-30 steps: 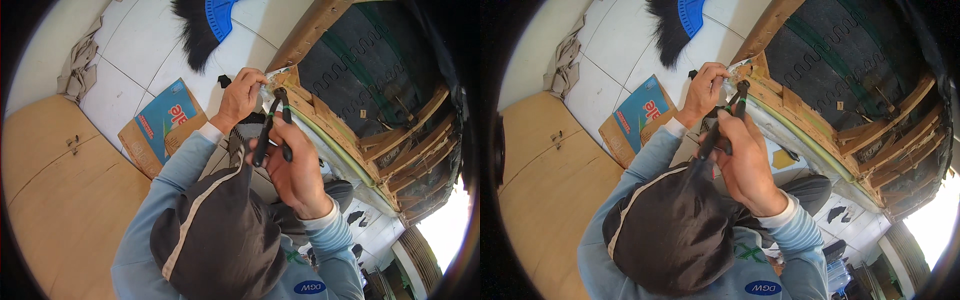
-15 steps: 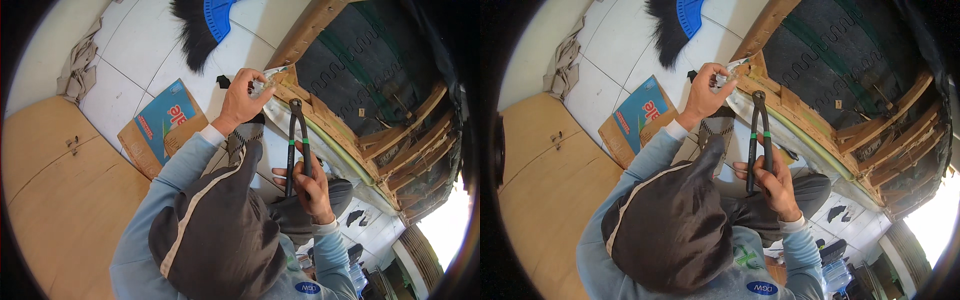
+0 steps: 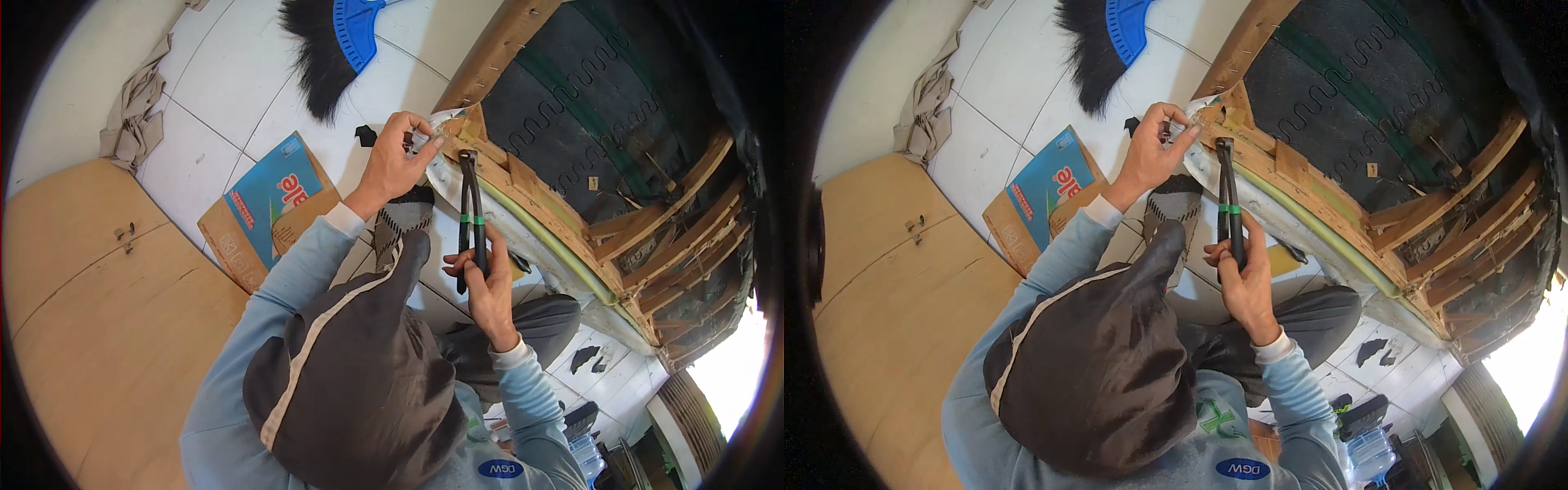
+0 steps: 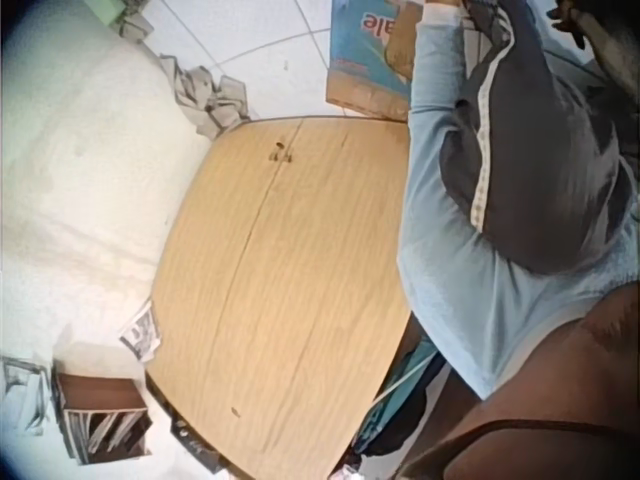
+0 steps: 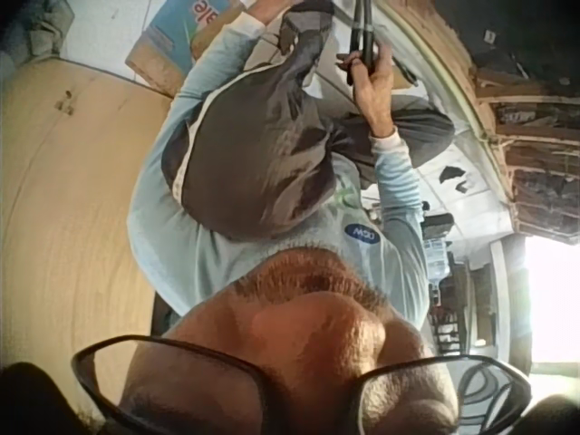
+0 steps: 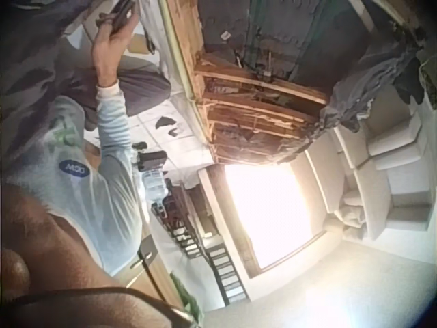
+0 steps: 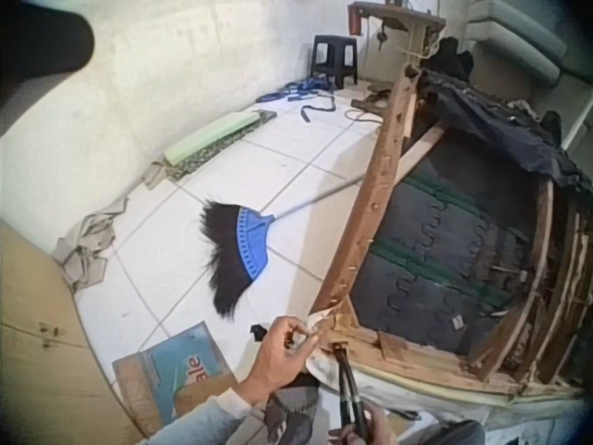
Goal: The person uses pliers and a screwdriver to remove staples and debris from the wooden frame of a piece of furniture. They repeatedly pull out staples and scrape the wood surface to clean the area.
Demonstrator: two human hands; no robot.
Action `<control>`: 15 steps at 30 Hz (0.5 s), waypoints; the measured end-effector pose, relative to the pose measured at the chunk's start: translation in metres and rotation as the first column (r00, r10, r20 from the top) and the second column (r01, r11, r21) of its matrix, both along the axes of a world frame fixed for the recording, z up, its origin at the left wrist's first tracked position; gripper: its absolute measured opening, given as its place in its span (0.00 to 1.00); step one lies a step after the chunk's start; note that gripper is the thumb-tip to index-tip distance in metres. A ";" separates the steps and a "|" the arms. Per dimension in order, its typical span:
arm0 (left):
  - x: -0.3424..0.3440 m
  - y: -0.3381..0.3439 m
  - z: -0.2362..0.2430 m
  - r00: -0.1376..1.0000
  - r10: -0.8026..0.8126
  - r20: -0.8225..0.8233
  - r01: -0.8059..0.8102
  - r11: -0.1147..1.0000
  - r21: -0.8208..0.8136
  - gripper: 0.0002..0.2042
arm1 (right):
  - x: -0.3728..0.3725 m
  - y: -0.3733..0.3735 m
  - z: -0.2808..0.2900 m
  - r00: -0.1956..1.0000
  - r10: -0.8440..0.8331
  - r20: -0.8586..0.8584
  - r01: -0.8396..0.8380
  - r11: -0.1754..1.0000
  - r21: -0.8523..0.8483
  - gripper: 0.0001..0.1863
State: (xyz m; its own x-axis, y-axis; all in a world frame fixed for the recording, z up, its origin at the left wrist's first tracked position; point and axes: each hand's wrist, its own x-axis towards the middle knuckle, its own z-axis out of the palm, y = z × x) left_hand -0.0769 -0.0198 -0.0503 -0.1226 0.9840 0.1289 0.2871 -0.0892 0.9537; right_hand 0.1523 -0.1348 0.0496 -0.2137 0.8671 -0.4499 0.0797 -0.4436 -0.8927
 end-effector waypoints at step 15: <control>-0.010 -0.005 -0.005 0.960 -0.103 0.261 0.113 0.993 -0.022 0.08 | 0.011 0.014 -0.012 0.772 -0.130 0.622 -0.428 0.615 0.662 0.39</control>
State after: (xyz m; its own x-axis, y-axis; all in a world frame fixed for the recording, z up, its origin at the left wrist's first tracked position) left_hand -0.0865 -0.0251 -0.0551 -0.0401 0.9967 0.0712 0.0205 -0.0705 0.9973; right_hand 0.1631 -0.1208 0.0377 -0.3256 0.9113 0.2522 0.6701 0.4106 -0.6184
